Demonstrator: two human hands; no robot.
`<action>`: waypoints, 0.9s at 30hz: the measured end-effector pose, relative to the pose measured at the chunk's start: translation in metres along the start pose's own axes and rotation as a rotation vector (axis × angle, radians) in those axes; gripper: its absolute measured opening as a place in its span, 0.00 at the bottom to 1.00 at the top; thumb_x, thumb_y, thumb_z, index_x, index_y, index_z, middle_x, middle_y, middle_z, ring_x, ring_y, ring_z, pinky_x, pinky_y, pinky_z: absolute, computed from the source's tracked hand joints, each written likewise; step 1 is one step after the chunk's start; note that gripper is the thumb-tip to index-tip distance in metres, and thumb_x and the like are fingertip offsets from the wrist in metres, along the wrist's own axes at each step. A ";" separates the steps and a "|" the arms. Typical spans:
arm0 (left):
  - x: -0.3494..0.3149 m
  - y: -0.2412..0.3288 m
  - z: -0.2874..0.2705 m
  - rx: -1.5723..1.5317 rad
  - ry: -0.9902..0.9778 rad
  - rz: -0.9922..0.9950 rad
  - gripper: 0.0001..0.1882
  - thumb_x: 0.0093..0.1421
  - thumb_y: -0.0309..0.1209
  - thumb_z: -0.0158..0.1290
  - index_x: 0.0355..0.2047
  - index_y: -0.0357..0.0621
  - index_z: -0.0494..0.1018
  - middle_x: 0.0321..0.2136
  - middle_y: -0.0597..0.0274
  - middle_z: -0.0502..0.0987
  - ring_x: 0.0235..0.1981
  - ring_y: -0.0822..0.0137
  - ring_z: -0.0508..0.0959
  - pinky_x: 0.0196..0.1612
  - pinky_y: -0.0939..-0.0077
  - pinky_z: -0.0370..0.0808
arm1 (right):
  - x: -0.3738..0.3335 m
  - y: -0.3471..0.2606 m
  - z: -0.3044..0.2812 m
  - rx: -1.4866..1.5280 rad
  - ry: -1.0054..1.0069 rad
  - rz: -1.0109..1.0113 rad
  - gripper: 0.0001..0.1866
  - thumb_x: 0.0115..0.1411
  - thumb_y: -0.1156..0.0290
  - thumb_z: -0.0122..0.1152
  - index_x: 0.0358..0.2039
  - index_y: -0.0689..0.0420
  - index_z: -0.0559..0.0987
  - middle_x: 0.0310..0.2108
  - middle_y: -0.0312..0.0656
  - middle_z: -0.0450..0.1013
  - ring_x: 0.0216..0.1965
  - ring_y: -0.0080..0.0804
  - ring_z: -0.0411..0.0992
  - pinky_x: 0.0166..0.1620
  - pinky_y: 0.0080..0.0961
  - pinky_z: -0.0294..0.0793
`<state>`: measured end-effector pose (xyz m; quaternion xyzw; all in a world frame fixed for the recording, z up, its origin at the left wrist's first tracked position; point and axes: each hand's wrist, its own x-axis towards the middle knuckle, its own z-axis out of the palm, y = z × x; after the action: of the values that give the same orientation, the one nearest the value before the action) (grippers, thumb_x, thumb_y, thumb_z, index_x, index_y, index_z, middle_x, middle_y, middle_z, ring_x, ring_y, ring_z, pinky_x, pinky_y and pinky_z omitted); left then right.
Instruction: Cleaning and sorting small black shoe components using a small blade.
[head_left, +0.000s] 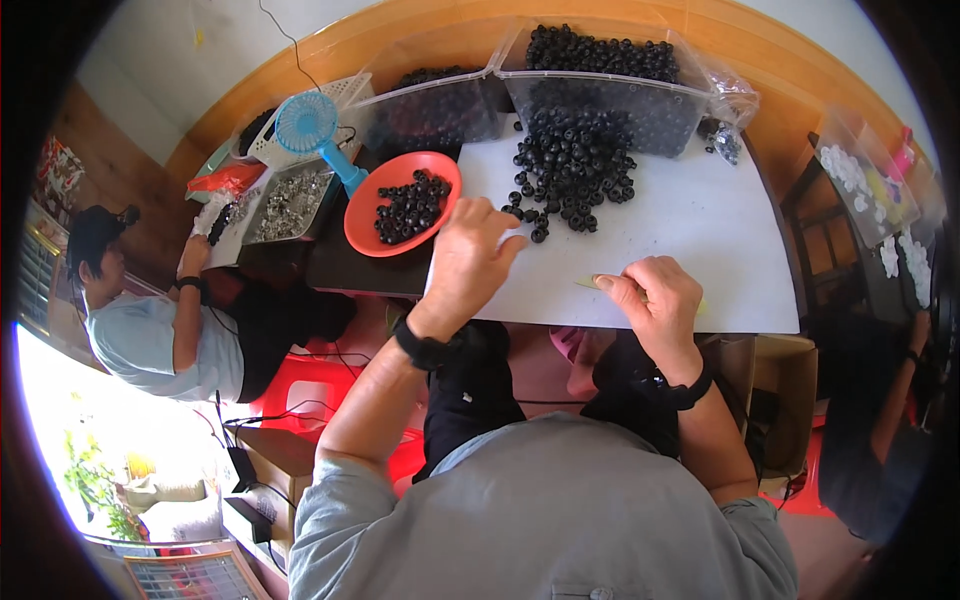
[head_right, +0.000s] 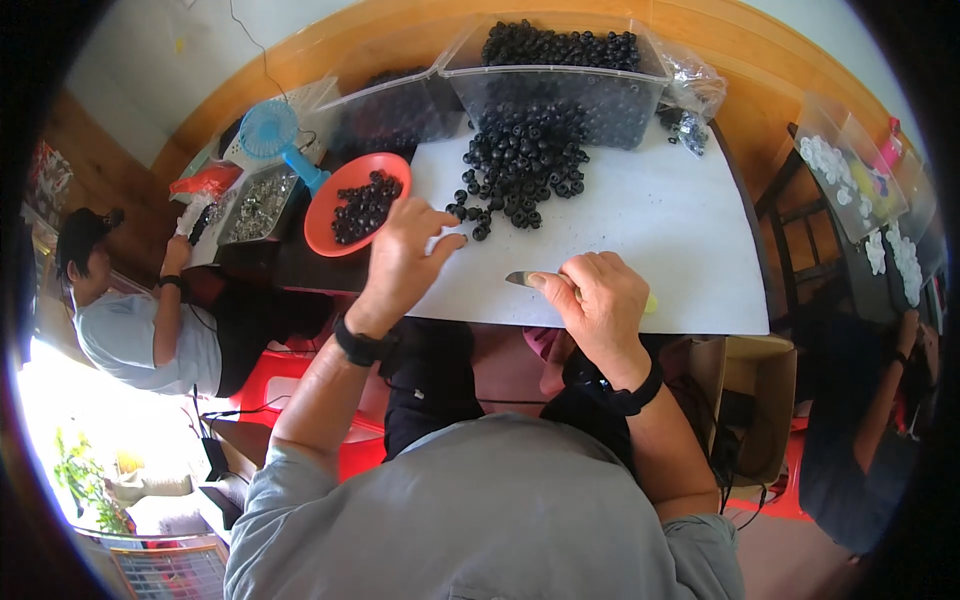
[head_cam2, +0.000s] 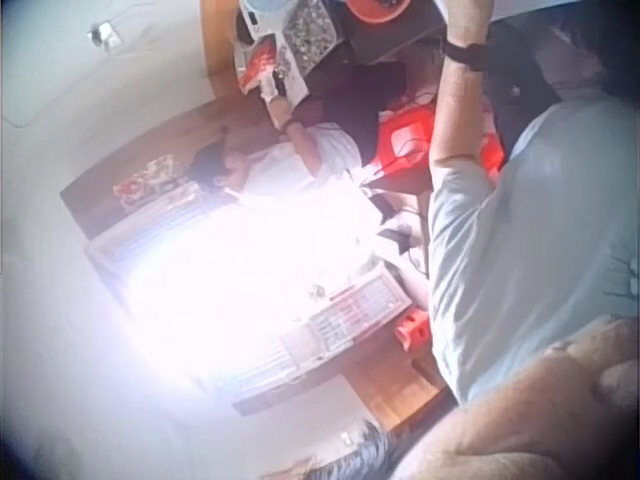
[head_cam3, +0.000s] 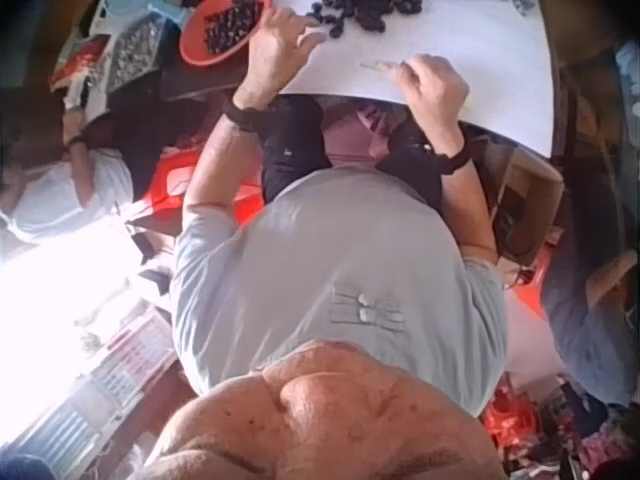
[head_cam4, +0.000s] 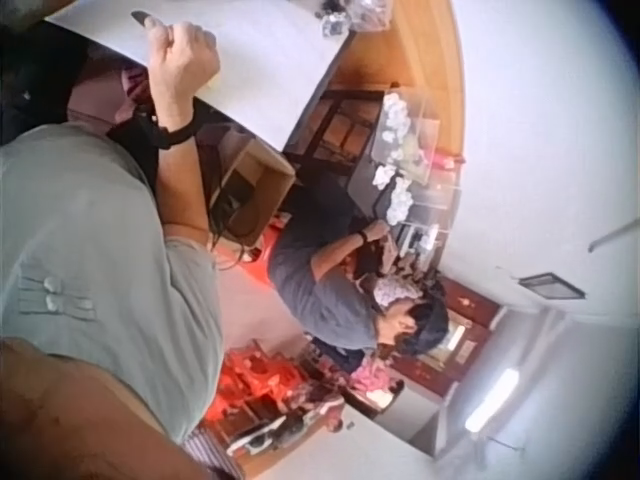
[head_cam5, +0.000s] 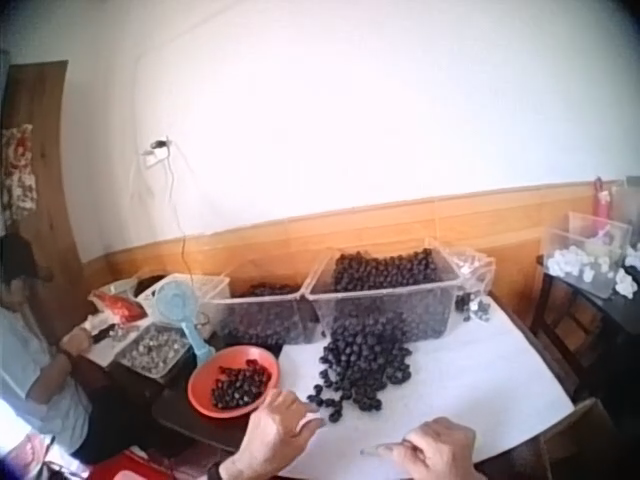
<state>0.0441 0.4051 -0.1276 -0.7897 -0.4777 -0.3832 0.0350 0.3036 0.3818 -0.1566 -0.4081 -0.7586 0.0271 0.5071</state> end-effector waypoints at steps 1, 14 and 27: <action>-0.001 0.002 0.005 -0.001 0.000 -0.004 0.09 0.53 0.23 0.66 0.35 0.40 0.82 0.30 0.58 0.75 0.38 0.55 0.75 0.40 0.62 0.74 | 0.000 0.000 0.000 -0.010 0.024 -0.019 0.20 0.54 0.64 0.77 0.19 0.54 0.71 0.15 0.35 0.66 0.19 0.35 0.65 0.23 0.34 0.62; -0.014 0.012 -0.005 -0.207 -0.002 -0.303 0.07 0.54 0.24 0.65 0.33 0.38 0.80 0.31 0.55 0.77 0.38 0.55 0.77 0.39 0.61 0.75 | -0.003 -0.001 -0.003 -0.024 0.013 -0.055 0.17 0.54 0.68 0.77 0.21 0.56 0.73 0.17 0.36 0.68 0.21 0.34 0.65 0.24 0.31 0.62; -0.010 0.010 0.012 0.228 -0.105 0.129 0.06 0.48 0.15 0.55 0.28 0.35 0.76 0.32 0.47 0.72 0.39 0.45 0.71 0.41 0.56 0.73 | -0.003 -0.002 -0.003 -0.024 0.016 -0.068 0.17 0.53 0.69 0.77 0.21 0.56 0.73 0.17 0.36 0.68 0.21 0.35 0.65 0.24 0.31 0.63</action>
<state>0.0562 0.3976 -0.1397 -0.8286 -0.4678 -0.2814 0.1240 0.3053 0.3770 -0.1560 -0.3884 -0.7684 -0.0023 0.5087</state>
